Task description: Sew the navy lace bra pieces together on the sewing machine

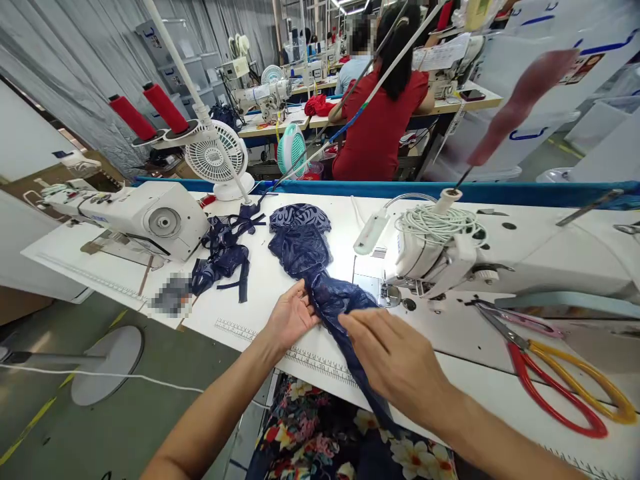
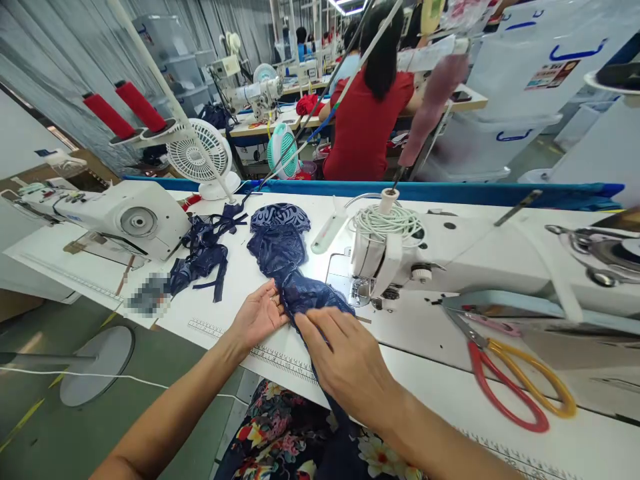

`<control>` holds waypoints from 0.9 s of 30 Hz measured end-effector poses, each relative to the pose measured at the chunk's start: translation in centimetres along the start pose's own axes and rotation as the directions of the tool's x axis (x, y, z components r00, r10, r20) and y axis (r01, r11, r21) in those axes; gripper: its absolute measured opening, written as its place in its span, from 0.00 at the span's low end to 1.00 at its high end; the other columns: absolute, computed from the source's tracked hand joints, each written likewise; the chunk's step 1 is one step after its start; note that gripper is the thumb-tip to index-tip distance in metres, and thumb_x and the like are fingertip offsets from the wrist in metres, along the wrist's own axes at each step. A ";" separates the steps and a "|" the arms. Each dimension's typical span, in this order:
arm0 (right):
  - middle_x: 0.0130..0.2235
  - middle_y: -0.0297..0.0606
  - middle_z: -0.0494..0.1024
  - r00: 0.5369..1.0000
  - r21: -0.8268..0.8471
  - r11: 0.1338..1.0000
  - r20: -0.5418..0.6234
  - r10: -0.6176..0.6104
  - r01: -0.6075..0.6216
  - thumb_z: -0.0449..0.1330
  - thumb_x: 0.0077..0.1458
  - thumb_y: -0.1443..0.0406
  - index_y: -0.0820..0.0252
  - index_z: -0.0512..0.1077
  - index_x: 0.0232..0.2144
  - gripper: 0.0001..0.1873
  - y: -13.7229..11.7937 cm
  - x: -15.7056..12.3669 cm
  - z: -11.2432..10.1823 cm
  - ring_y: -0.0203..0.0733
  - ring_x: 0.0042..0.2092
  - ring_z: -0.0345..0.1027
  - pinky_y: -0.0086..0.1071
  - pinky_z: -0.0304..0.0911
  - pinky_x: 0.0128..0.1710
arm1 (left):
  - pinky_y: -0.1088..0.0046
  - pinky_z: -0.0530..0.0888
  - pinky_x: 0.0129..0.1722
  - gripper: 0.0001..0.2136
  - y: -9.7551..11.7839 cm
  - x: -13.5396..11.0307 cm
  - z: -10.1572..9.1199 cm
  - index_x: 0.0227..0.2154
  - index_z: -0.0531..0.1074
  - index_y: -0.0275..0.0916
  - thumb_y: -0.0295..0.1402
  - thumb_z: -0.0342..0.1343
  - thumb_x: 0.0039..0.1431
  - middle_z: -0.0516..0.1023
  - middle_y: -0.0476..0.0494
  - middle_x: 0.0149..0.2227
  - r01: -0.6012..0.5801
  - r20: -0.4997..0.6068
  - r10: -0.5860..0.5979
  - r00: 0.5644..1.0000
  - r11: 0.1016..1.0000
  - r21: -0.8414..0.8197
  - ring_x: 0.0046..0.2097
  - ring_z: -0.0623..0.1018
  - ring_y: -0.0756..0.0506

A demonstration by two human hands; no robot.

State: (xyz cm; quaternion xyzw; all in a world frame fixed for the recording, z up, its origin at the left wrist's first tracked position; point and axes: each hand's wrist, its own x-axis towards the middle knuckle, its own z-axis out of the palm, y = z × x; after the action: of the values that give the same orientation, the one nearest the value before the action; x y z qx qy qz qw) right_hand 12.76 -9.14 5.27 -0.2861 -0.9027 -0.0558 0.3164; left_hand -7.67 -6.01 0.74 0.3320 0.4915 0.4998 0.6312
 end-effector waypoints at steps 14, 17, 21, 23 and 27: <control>0.49 0.45 0.77 0.980 0.114 0.985 0.138 -0.141 0.126 0.50 0.60 0.75 0.62 0.73 0.51 0.21 0.9 -6.9 2.9 0.45 0.54 0.69 0.45 0.65 0.57 | 0.62 0.62 0.64 0.14 -2.5 -1.5 2.1 0.49 0.68 0.37 0.23 0.42 0.66 0.74 0.39 0.53 -0.811 0.794 0.165 0.584 0.131 0.570 0.60 0.69 0.45; 0.49 0.43 0.78 0.979 0.163 0.981 0.155 -0.133 0.108 0.50 0.62 0.74 0.60 0.72 0.52 0.20 1.1 -7.6 2.2 0.43 0.54 0.69 0.41 0.66 0.56 | 0.57 0.64 0.61 0.16 -2.9 -0.9 3.0 0.56 0.65 0.38 0.36 0.46 0.69 0.68 0.37 0.60 -0.732 0.735 0.176 0.654 -0.098 0.675 0.61 0.66 0.40; 0.47 0.43 0.78 0.976 0.189 0.981 0.197 -0.088 0.050 0.51 0.62 0.72 0.59 0.72 0.51 0.18 2.6 -8.0 1.7 0.44 0.51 0.70 0.42 0.67 0.53 | 0.50 0.67 0.50 0.30 -2.4 0.4 4.4 0.63 0.59 0.45 0.54 0.49 0.62 0.61 0.38 0.66 -0.541 0.582 0.184 0.792 -0.230 0.809 0.57 0.67 0.32; 0.48 0.43 0.77 0.974 0.193 0.981 0.213 -0.076 0.034 0.52 0.62 0.71 0.58 0.72 0.50 0.17 3.6 -7.9 1.8 0.45 0.51 0.69 0.43 0.66 0.52 | 0.47 0.65 0.50 0.35 -2.2 1.6 5.0 0.64 0.57 0.44 0.58 0.50 0.59 0.59 0.37 0.66 -0.511 0.553 0.182 0.813 -0.231 0.828 0.58 0.65 0.30; 0.49 0.42 0.76 0.971 0.207 0.978 0.234 -0.042 -0.007 0.54 0.61 0.69 0.57 0.72 0.49 0.15 5.2 -7.6 1.9 0.45 0.52 0.67 0.45 0.62 0.54 | 0.44 0.54 0.60 0.40 -2.2 4.8 5.8 0.64 0.57 0.39 0.61 0.51 0.56 0.59 0.35 0.66 -0.607 0.634 0.154 0.758 -0.189 0.772 0.65 0.56 0.29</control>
State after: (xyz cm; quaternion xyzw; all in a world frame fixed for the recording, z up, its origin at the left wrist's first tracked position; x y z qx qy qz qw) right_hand 19.41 -7.97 -1.21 -0.2483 -0.9375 0.0699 0.2338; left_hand -1.38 -1.66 -0.91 0.8825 0.4522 0.1024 0.0791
